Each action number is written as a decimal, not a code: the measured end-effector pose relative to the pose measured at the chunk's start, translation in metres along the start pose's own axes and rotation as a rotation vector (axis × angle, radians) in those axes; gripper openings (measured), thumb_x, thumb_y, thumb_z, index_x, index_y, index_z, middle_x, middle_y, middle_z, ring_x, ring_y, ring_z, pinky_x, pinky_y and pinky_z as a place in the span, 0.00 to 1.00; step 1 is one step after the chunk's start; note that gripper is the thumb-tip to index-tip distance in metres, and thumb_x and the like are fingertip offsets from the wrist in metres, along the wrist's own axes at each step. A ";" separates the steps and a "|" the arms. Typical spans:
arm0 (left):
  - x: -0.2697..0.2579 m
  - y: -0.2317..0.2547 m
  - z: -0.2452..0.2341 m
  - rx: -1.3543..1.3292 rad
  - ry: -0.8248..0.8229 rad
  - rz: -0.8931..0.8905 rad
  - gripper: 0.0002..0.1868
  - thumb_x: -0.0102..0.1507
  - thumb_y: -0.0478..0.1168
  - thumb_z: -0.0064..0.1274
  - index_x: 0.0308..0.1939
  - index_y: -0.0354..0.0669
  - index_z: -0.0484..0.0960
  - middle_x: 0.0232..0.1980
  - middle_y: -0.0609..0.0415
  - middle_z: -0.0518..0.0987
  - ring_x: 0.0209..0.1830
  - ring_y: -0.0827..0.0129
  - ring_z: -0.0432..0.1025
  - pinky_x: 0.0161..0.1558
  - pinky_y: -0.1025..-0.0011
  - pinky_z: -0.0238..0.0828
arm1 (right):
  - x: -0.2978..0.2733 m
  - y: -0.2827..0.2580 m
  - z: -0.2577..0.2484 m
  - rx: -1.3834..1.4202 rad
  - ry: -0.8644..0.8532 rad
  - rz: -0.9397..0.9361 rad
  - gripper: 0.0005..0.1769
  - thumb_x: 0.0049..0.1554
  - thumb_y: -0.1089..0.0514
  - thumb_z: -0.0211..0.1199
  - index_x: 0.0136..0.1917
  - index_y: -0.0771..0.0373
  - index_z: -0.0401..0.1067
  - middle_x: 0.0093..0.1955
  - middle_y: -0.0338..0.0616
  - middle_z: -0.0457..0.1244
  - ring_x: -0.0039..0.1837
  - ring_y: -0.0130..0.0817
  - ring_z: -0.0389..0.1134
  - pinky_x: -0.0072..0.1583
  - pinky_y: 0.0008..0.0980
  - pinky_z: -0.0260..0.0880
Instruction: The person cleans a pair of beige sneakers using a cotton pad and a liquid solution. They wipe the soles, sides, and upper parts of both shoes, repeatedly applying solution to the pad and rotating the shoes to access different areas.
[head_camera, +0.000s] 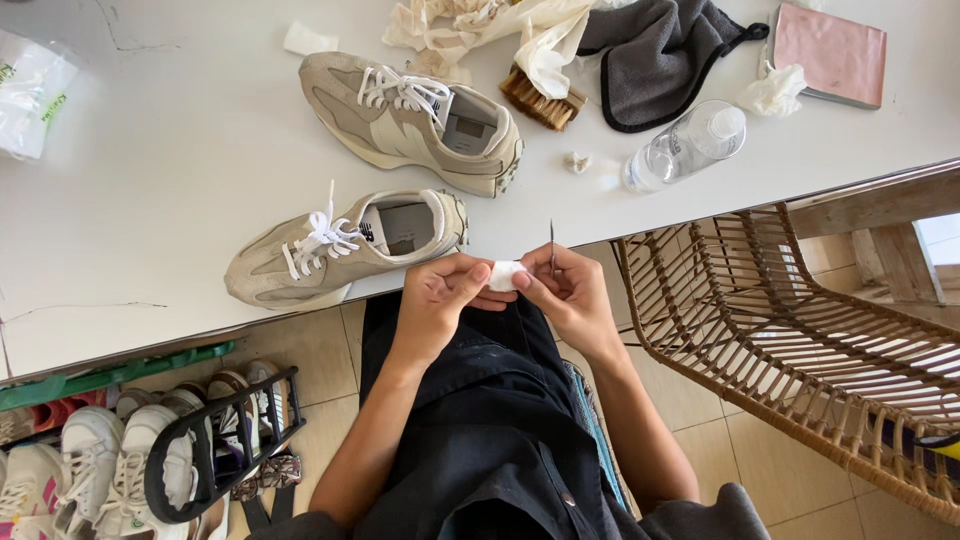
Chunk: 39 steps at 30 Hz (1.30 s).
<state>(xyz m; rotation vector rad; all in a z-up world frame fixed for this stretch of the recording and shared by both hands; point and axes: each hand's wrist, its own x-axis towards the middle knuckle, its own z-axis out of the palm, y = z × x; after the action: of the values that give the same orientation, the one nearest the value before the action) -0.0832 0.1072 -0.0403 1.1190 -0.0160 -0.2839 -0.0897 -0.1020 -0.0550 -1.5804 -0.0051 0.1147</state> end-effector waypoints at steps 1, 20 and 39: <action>-0.001 0.003 0.000 -0.001 0.002 -0.001 0.15 0.73 0.38 0.61 0.52 0.22 0.87 0.42 0.25 0.90 0.42 0.43 0.88 0.45 0.47 0.93 | 0.000 -0.001 0.001 0.000 -0.002 0.002 0.09 0.63 0.61 0.76 0.52 0.68 0.82 0.31 0.33 0.51 0.30 0.21 0.62 0.35 0.19 0.66; -0.013 0.011 -0.013 0.280 0.064 0.076 0.19 0.61 0.32 0.75 0.55 0.30 0.91 0.45 0.38 0.93 0.45 0.63 0.88 0.47 0.68 0.89 | 0.002 -0.031 0.010 -0.359 -0.132 -0.360 0.12 0.59 0.53 0.79 0.54 0.59 0.85 0.31 0.40 0.57 0.31 0.29 0.57 0.38 0.29 0.61; -0.034 0.035 -0.039 0.301 0.034 0.041 0.09 0.67 0.30 0.67 0.51 0.29 0.92 0.41 0.40 0.93 0.44 0.64 0.87 0.47 0.64 0.90 | -0.012 -0.020 0.030 -0.743 -0.001 -0.669 0.12 0.67 0.64 0.68 0.53 0.49 0.89 0.41 0.34 0.73 0.33 0.37 0.71 0.39 0.31 0.74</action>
<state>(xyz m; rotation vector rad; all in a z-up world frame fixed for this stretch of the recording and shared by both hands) -0.1028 0.1637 -0.0224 1.4210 -0.0528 -0.2302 -0.1024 -0.0730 -0.0345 -2.2282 -0.6350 -0.4610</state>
